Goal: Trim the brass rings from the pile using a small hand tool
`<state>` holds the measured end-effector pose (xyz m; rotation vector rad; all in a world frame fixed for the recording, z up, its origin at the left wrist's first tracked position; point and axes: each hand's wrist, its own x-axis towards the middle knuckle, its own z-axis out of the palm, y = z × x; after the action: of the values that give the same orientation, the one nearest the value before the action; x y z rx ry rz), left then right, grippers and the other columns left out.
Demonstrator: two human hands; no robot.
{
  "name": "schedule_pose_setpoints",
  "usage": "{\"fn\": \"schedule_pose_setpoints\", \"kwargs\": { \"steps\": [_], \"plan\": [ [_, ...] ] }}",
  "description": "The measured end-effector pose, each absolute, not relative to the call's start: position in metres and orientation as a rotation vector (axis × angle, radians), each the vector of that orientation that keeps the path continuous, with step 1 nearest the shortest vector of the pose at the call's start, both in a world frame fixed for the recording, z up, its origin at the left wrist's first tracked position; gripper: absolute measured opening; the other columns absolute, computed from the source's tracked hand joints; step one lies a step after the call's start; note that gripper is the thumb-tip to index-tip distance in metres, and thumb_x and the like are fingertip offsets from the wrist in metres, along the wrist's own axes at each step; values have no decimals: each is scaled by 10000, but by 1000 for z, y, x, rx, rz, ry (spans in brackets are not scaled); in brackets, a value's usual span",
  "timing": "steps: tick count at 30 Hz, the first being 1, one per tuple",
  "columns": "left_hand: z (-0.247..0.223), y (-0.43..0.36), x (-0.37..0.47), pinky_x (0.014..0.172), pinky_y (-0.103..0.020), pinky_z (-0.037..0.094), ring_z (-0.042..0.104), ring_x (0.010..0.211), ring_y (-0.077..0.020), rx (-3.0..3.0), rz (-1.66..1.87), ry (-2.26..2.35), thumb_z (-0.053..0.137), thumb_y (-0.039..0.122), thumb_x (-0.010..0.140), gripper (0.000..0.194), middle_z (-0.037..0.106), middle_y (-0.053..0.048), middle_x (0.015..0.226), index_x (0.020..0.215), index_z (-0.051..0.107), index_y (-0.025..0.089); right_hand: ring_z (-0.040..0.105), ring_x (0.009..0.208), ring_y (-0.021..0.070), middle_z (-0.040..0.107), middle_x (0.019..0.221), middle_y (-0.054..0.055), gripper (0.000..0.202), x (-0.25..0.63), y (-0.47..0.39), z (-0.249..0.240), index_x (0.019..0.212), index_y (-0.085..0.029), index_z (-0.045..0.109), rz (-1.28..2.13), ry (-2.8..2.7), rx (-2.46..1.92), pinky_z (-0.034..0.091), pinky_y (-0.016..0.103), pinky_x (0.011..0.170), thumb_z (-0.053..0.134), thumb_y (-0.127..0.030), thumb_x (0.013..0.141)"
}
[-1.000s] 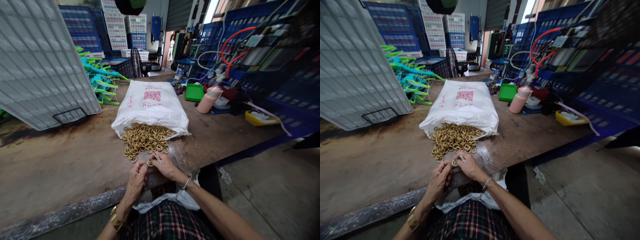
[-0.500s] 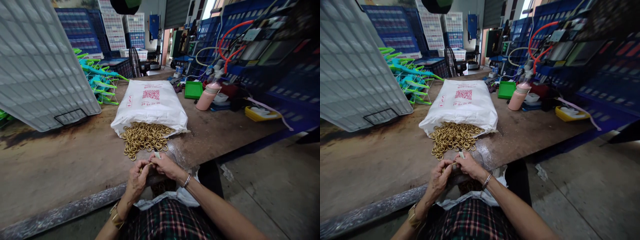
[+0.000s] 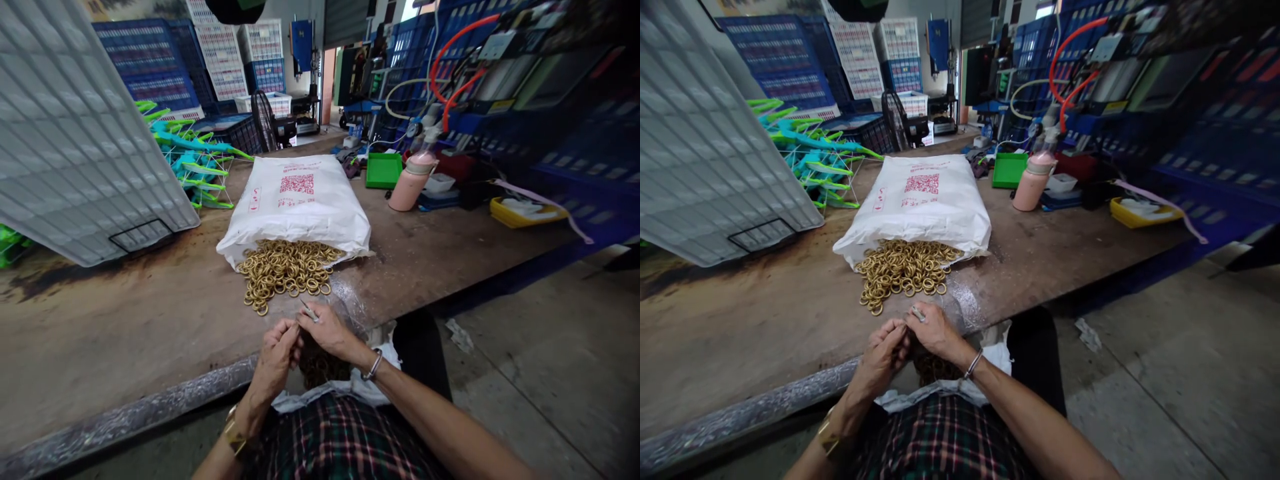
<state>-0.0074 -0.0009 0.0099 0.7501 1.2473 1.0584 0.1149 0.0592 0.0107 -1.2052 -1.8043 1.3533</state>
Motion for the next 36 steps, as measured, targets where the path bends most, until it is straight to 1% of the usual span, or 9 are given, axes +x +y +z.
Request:
{"fn": "schedule_pose_setpoints", "kwargs": {
  "steps": [3, 5, 9, 13, 18, 23, 28, 36],
  "plan": [
    [8, -2, -5, 361, -146, 230, 374, 393, -33, 744, 1093, 1224, 601, 488, 729, 332, 487, 65, 564, 745, 500, 171, 415, 552, 102, 474, 585, -33, 215, 121, 58, 9, 636, -188, 461, 1335, -1793, -1236, 309, 216, 537, 405, -263, 830],
    [7, -2, -3, 359, -147, 230, 376, 394, -34, 733, 1103, 1221, 605, 487, 727, 334, 491, 63, 565, 758, 506, 169, 431, 556, 110, 496, 595, -22, 202, 126, 56, 6, 666, -187, 482, 1213, -1876, -1302, 303, 224, 548, 386, -234, 838],
    [7, -2, -1, 360, -150, 244, 374, 394, -36, 758, 1111, 1258, 594, 494, 732, 334, 489, 64, 560, 749, 506, 172, 461, 588, 128, 556, 648, 6, 127, 134, 49, 0, 768, -183, 545, 881, -2263, -1296, 267, 242, 564, 422, -166, 798],
    [8, -1, 0, 369, -153, 270, 376, 393, -38, 821, 1087, 1327, 560, 502, 751, 338, 492, 59, 543, 703, 493, 174, 519, 669, 147, 623, 763, 38, 171, 137, 43, 0, 888, -173, 569, 701, -2456, -1279, 267, 254, 601, 450, -147, 767],
    [6, -2, 0, 374, -158, 275, 375, 394, -48, 877, 1076, 1360, 539, 513, 764, 346, 477, 60, 525, 692, 484, 179, 552, 689, 161, 654, 808, 63, 227, 134, 43, 6, 945, -166, 572, 701, -2514, -1410, 271, 260, 601, 430, -132, 773],
    [10, -3, 0, 392, -167, 270, 352, 389, -52, 936, 1061, 1404, 515, 523, 775, 358, 448, 64, 490, 660, 473, 186, 574, 718, 177, 662, 812, 74, 252, 133, 43, 4, 969, -159, 568, 668, -2520, -1408, 280, 261, 605, 425, -135, 763],
    [14, -3, 2, 398, -182, 260, 333, 386, -61, 995, 1071, 1473, 522, 518, 762, 361, 431, 62, 469, 618, 476, 191, 594, 730, 187, 670, 820, 83, 265, 133, 44, 5, 978, -155, 568, 716, -2563, -1421, 293, 260, 604, 439, -137, 748],
    [15, -18, -1, 404, -182, 242, 326, 402, -58, 925, 1068, 1403, 545, 536, 750, 369, 436, 63, 491, 650, 484, 187, 621, 721, 205, 676, 802, 105, 253, 133, 43, 8, 965, -146, 569, 649, -2649, -1440, 309, 270, 586, 423, -126, 759]
  ]
}}
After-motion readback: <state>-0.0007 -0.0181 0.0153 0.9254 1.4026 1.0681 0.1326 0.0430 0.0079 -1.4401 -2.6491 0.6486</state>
